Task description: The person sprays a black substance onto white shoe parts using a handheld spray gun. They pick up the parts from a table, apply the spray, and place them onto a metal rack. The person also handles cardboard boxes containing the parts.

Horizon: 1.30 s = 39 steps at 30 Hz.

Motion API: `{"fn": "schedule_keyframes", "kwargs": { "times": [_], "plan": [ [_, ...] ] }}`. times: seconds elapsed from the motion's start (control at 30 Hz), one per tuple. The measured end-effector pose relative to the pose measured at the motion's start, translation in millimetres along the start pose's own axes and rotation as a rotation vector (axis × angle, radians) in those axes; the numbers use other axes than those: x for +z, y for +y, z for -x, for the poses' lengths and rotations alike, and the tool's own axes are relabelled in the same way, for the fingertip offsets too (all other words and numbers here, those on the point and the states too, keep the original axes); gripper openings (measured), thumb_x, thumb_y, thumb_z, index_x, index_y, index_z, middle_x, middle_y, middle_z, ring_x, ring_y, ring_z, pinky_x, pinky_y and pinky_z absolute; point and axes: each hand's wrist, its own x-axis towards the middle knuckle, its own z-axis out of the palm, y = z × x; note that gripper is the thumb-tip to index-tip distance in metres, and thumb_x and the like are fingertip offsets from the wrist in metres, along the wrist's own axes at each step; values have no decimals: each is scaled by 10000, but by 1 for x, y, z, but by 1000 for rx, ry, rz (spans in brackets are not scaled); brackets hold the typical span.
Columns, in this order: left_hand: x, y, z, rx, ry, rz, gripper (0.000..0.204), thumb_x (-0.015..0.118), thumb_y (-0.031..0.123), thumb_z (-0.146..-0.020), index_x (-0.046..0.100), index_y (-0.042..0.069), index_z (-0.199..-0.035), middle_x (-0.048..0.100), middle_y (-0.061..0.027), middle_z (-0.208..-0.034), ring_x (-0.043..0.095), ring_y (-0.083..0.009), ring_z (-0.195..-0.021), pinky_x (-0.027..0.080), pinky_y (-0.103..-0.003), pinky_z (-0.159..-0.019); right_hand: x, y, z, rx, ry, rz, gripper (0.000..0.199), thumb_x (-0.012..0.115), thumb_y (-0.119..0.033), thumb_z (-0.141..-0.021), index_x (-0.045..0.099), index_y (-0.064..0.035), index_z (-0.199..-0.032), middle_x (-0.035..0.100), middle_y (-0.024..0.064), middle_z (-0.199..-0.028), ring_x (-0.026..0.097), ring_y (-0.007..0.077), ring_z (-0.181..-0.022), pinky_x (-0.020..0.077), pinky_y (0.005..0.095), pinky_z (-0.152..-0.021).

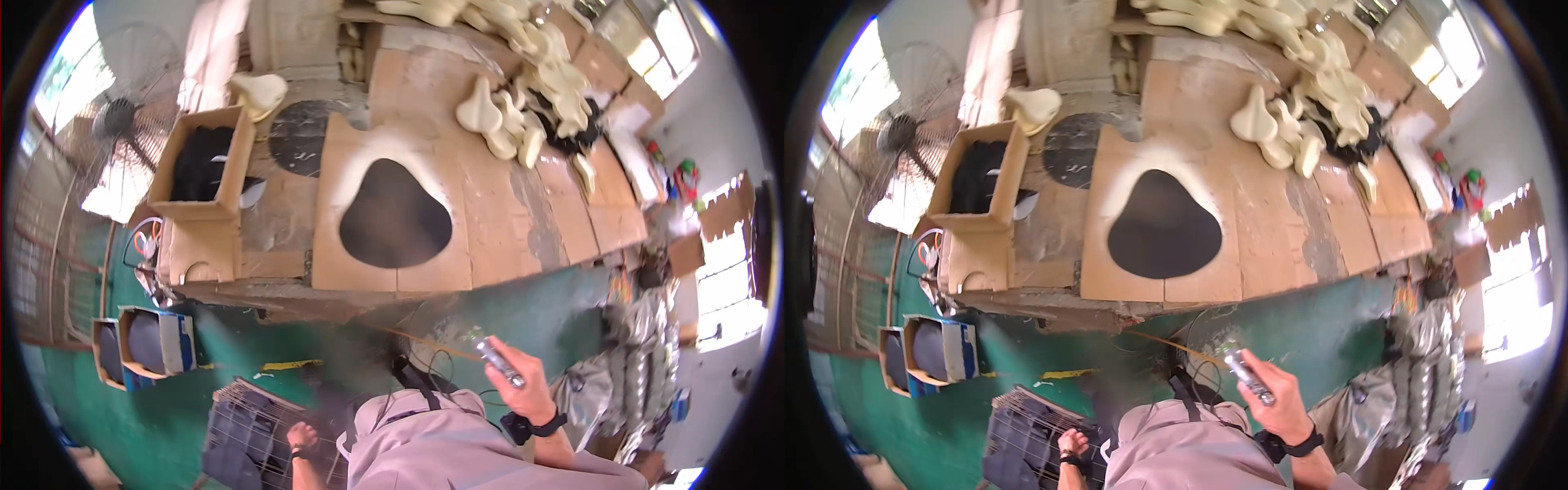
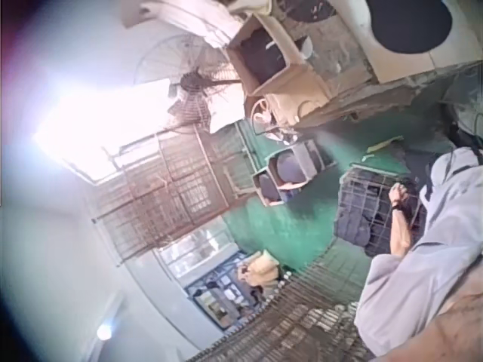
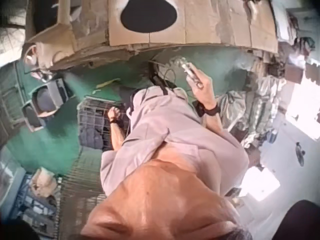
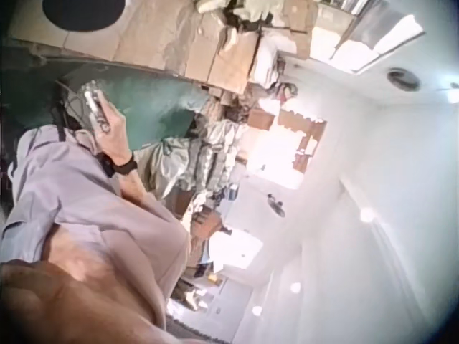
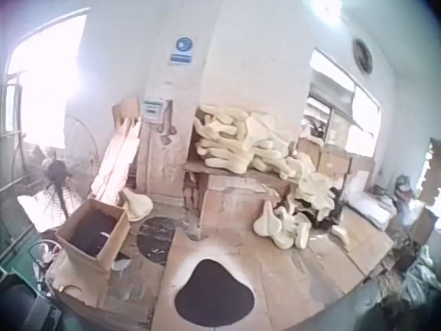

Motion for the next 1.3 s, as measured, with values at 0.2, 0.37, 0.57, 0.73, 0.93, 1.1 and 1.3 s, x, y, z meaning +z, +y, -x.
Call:
{"fn": "schedule_keyframes", "kwargs": {
  "times": [0.2,0.37,0.57,0.73,0.93,1.1,1.3],
  "plan": [
    [59,-22,35,64,180,-266,332,636,136,-889,563,75,-1207,637,-93,-814,635,-237,-609,535,-383,-507,-55,56,-2,29,224,-95,475,690,6,-808,583,54,-1268,695,191,-1004,677,276,-795,525,324,-729],
    [118,-15,34,181,107,-414,413,659,160,-894,544,38,-1271,652,-88,-862,650,-215,-643,558,-344,-560,-85,61,-28,-86,123,-119,510,716,14,-786,585,23,-1279,684,169,-936,656,273,-733,515,310,-684],
    [126,22,4,272,-373,-326,299,612,140,-933,551,24,-1202,596,-54,-791,599,-187,-614,498,-312,-514,-95,71,-41,-137,37,-241,513,731,-5,-776,599,14,-1271,666,142,-860,611,236,-672,483,305,-642],
    [184,39,20,349,-59,-452,175,560,76,-944,572,14,-1107,528,-7,-719,550,-153,-588,436,-296,-480,-100,75,-34,-129,-94,-247,530,737,19,-752,600,15,-1264,671,152,-885,624,260,-696,485,307,-651],
    [190,48,23,459,-71,-758,280,611,179,-930,615,2,-1146,632,-51,-775,630,-191,-656,504,-314,-525,-114,87,-17,-4,-79,-248,531,733,25,-757,593,22,-1269,680,172,-930,651,278,-751,501,312,-693],
    [139,39,-19,621,-289,-1037,318,618,190,-923,607,13,-1188,670,-108,-846,666,-224,-713,542,-343,-553,-132,105,-8,99,19,-241,508,723,22,-765,600,28,-1258,686,199,-968,680,310,-806,516,308,-730],
    [190,32,-1,456,-192,-869,296,630,172,-919,598,32,-1178,633,-87,-809,623,-189,-644,478,-291,-492,-134,112,-10,155,200,-181,440,682,0,-813,610,29,-1246,690,172,-924,658,240,-743,505,299,-689]
  ]
}}
